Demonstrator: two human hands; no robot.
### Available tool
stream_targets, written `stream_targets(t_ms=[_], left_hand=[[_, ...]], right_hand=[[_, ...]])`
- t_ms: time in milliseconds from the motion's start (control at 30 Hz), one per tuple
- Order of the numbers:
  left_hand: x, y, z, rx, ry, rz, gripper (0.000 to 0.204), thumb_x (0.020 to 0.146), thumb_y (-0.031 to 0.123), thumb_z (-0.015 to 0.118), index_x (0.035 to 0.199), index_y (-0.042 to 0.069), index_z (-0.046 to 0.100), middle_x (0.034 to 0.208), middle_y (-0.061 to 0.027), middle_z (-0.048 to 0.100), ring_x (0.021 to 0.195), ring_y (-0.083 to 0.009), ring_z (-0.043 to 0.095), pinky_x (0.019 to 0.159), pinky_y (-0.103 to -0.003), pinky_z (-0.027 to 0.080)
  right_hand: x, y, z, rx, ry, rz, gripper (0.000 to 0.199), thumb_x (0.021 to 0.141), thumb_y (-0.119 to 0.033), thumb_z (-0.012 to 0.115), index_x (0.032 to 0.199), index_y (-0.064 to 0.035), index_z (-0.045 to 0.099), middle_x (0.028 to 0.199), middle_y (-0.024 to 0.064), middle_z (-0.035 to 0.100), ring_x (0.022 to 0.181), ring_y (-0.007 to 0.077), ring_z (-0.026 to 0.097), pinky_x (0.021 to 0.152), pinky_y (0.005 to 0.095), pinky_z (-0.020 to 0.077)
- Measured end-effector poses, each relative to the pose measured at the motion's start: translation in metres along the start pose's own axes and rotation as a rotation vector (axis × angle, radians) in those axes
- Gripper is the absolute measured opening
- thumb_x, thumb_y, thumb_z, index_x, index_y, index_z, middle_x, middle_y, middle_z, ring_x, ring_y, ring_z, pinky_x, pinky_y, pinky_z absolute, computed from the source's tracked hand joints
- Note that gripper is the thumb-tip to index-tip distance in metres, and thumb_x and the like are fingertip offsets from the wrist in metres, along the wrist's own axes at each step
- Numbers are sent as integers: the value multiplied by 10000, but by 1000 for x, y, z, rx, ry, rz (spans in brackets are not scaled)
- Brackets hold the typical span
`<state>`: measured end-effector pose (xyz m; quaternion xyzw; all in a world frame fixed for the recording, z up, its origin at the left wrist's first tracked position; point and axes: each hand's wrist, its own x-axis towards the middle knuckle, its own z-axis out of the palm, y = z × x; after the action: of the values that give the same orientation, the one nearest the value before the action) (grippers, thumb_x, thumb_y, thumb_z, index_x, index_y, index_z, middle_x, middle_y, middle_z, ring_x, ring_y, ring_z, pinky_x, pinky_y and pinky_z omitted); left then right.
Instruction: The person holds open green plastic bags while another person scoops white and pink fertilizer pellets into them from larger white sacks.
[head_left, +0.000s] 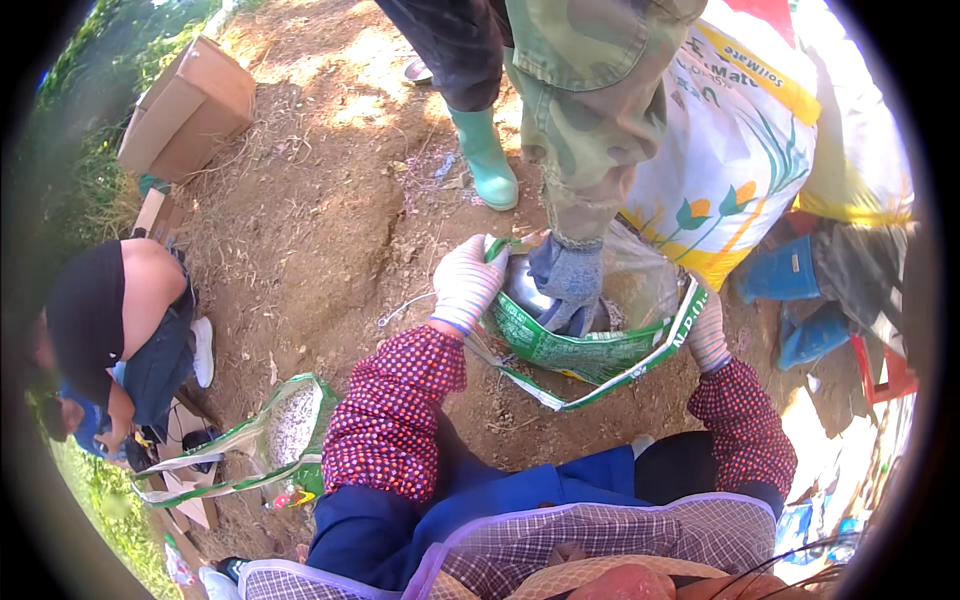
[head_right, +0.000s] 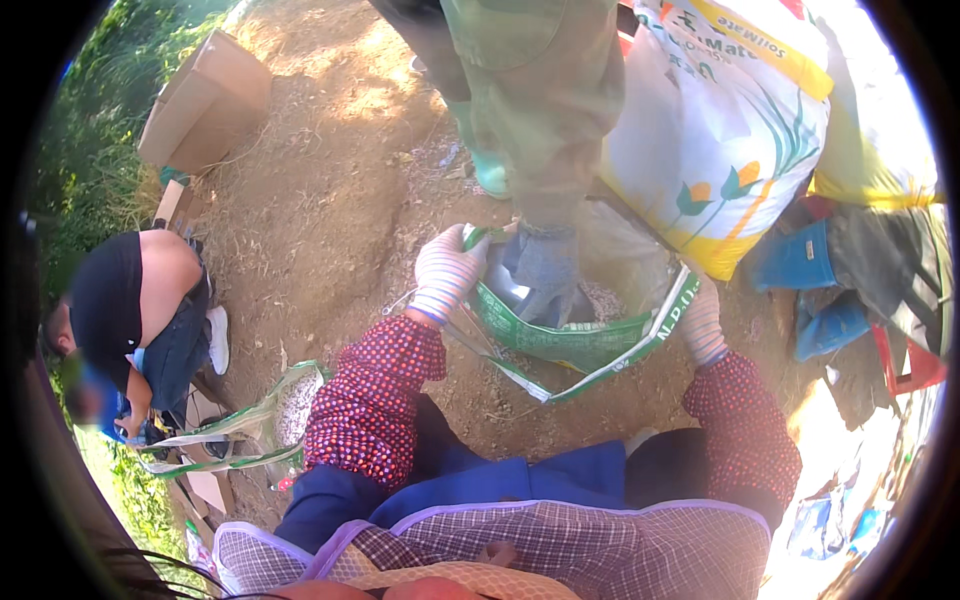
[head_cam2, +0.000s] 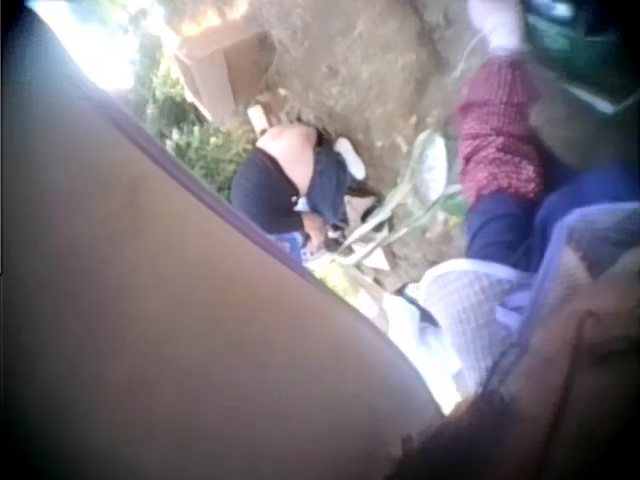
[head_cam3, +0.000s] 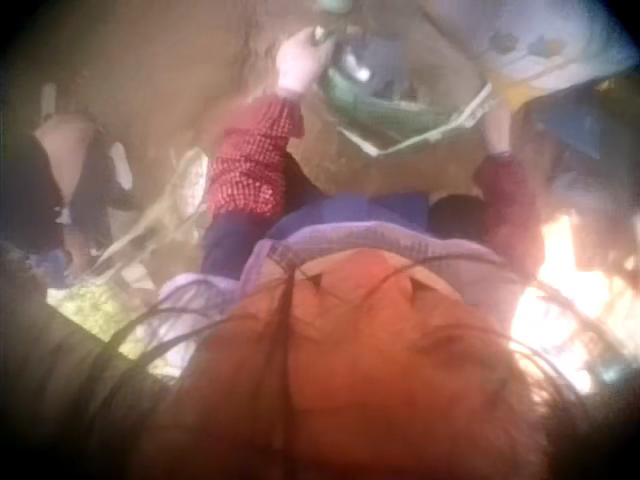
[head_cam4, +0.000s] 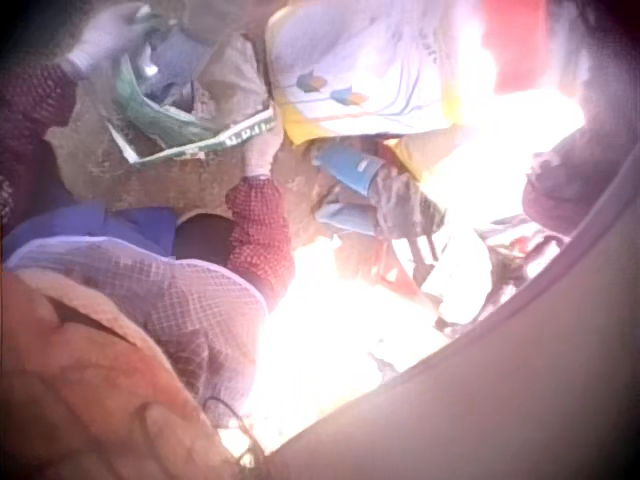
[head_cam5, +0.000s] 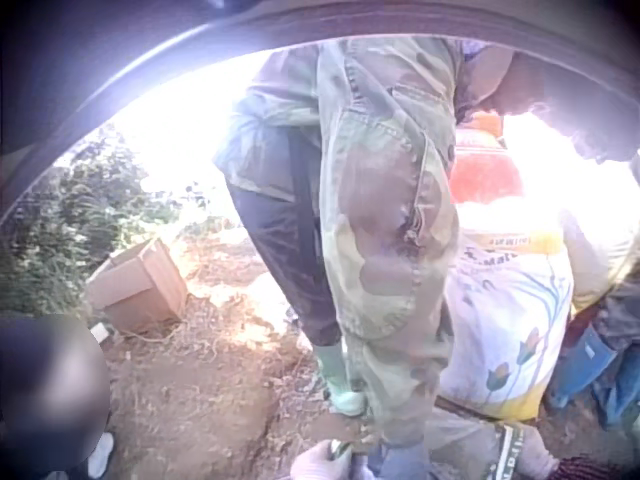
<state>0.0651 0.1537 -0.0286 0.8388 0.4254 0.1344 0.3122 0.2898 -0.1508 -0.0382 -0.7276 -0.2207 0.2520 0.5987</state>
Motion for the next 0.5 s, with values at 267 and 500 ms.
stream_targets(t_ms=[267, 500], left_hand=[[-10, -5, -25, -45, -19, -47, 335, 861, 440, 634, 936, 116, 674, 867, -157, 695, 847, -351, 669, 749, -428, 520], [0, -11, -8, -250, 90, 26, 308, 838, 387, 685, 913, 88, 677, 856, -158, 697, 798, -343, 676, 720, -405, 516]], right_hand=[[-9, 0, 5, -365, 75, -163, 313, 991, -166, 489, 1200, 33, 611, 1099, 84, 663, 974, 144, 615, 858, 291, 500], [-6, -21, 11, -477, 34, -140, 224, 953, -69, 506, 1118, 18, 630, 1036, 78, 683, 923, 167, 640, 842, 305, 527]])
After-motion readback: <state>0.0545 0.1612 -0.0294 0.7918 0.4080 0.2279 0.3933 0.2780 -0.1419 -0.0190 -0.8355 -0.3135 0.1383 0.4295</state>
